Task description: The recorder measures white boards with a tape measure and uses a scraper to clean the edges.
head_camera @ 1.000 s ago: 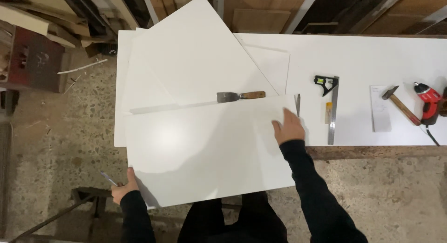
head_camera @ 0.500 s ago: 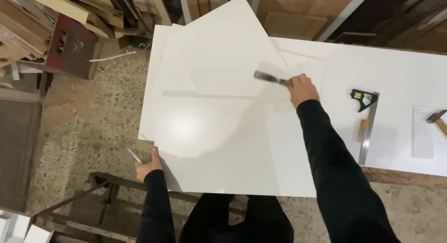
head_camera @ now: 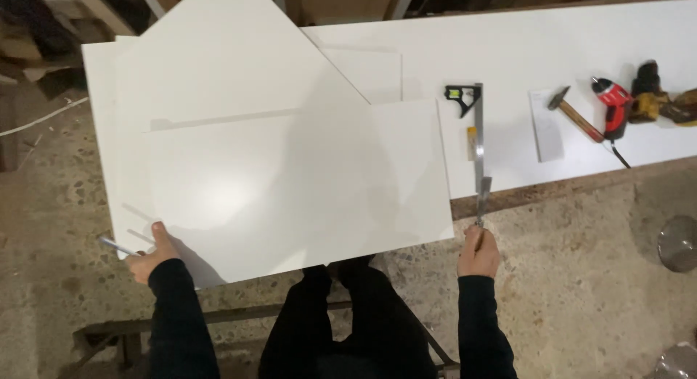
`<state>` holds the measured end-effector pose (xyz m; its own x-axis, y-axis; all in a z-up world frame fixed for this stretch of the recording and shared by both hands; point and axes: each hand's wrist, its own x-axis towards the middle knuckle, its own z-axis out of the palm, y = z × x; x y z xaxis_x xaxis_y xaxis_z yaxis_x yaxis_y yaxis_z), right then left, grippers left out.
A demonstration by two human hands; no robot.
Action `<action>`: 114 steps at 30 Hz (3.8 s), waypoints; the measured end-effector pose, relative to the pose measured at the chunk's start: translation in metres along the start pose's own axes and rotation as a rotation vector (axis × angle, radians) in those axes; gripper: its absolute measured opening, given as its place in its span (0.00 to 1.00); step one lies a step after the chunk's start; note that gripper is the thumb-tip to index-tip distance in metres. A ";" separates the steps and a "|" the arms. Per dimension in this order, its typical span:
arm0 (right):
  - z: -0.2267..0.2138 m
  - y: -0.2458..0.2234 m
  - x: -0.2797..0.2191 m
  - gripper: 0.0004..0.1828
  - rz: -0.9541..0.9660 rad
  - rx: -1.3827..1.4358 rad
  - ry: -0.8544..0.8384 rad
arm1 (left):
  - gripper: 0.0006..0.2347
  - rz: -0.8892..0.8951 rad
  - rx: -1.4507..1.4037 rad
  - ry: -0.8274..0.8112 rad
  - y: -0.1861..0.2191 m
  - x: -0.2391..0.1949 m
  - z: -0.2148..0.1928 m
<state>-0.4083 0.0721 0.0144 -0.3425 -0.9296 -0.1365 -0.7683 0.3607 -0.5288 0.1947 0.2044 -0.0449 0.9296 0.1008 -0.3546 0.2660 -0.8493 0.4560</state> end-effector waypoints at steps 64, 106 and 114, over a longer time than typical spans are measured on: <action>-0.021 -0.026 0.061 0.32 -0.373 -0.797 -0.585 | 0.09 1.369 0.165 -0.053 0.136 -0.203 0.223; 0.031 -0.160 0.176 0.27 -0.353 -0.749 -0.567 | 0.09 1.322 0.273 -0.066 0.138 -0.203 0.217; 0.028 -0.166 0.197 0.27 -0.498 -0.736 -0.516 | 0.10 1.329 0.244 -0.070 0.134 -0.207 0.211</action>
<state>-0.3332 -0.1732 0.0523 0.2464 -0.8435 -0.4773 -0.9603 -0.2789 -0.0030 -0.0161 -0.0396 -0.0830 0.4293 -0.8821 0.1939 -0.8752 -0.3532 0.3305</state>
